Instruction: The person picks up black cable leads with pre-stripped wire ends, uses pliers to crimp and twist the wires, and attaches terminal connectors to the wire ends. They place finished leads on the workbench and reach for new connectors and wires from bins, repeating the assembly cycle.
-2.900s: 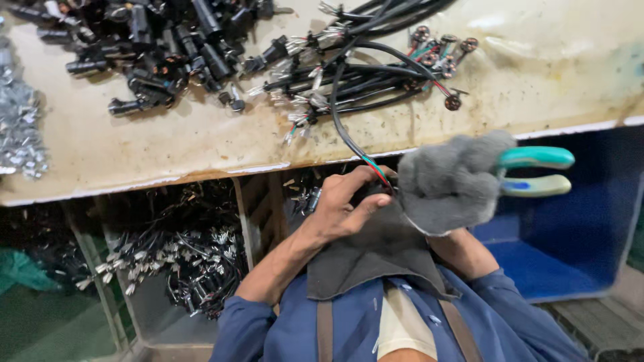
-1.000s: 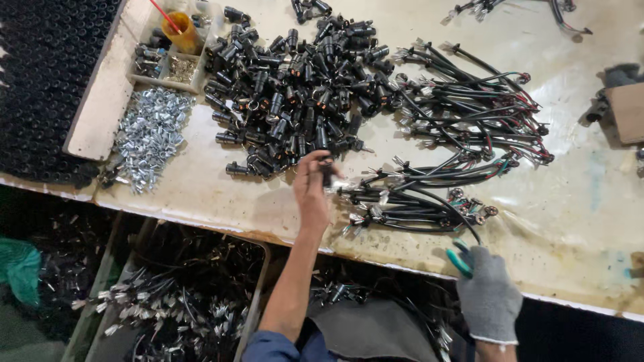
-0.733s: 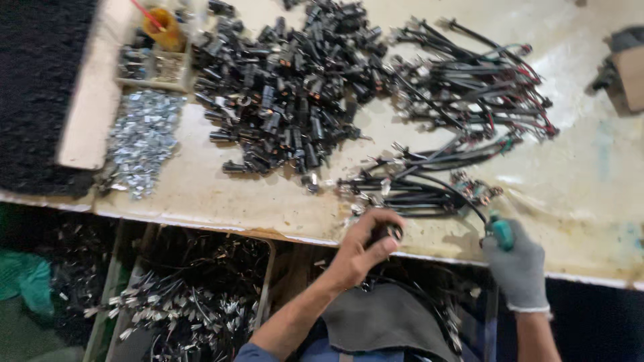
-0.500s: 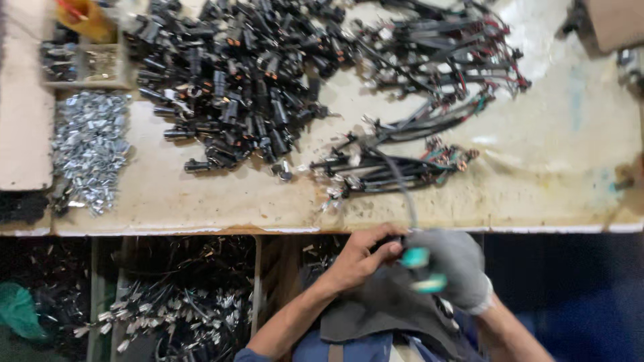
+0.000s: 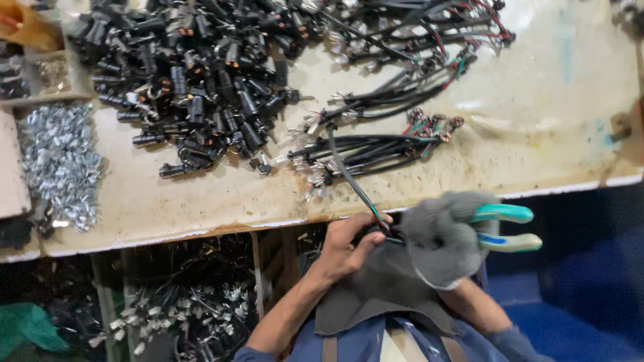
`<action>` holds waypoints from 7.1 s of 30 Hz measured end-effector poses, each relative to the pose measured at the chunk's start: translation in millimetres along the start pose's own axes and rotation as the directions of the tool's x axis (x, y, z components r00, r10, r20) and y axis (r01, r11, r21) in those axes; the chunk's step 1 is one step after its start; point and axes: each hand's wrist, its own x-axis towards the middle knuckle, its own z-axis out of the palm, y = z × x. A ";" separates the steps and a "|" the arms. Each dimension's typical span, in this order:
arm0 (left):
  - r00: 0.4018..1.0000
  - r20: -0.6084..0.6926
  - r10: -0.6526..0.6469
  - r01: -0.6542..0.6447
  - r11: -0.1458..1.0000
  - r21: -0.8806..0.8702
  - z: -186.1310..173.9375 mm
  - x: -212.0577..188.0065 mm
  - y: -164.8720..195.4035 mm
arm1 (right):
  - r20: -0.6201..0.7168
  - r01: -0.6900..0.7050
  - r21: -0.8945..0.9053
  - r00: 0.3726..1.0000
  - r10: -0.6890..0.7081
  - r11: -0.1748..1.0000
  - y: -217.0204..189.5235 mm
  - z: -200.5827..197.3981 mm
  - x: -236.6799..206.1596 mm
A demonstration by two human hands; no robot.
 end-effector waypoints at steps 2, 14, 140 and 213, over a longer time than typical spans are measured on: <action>0.999 0.008 0.046 -0.046 0.999 0.017 2.3 -2.0 -1.4 | 0.148 0.103 0.001 0.984 -0.102 0.995 3.5 8.1 3.2; 0.927 0.369 -0.065 -0.222 0.699 0.680 -8.0 4.8 12.6 | 0.411 0.440 -0.833 0.898 -0.157 0.335 -19.9 17.1 71.1; 0.918 0.244 -0.311 0.391 0.614 -0.686 -15.3 -25.2 27.5 | -0.156 -0.328 -0.837 0.910 0.384 0.439 -46.6 12.0 46.4; 0.961 -0.139 -0.241 0.170 0.904 -0.392 -30.3 -0.8 -18.7 | 0.406 0.528 -0.723 0.847 0.344 -0.446 -67.8 -23.7 62.1</action>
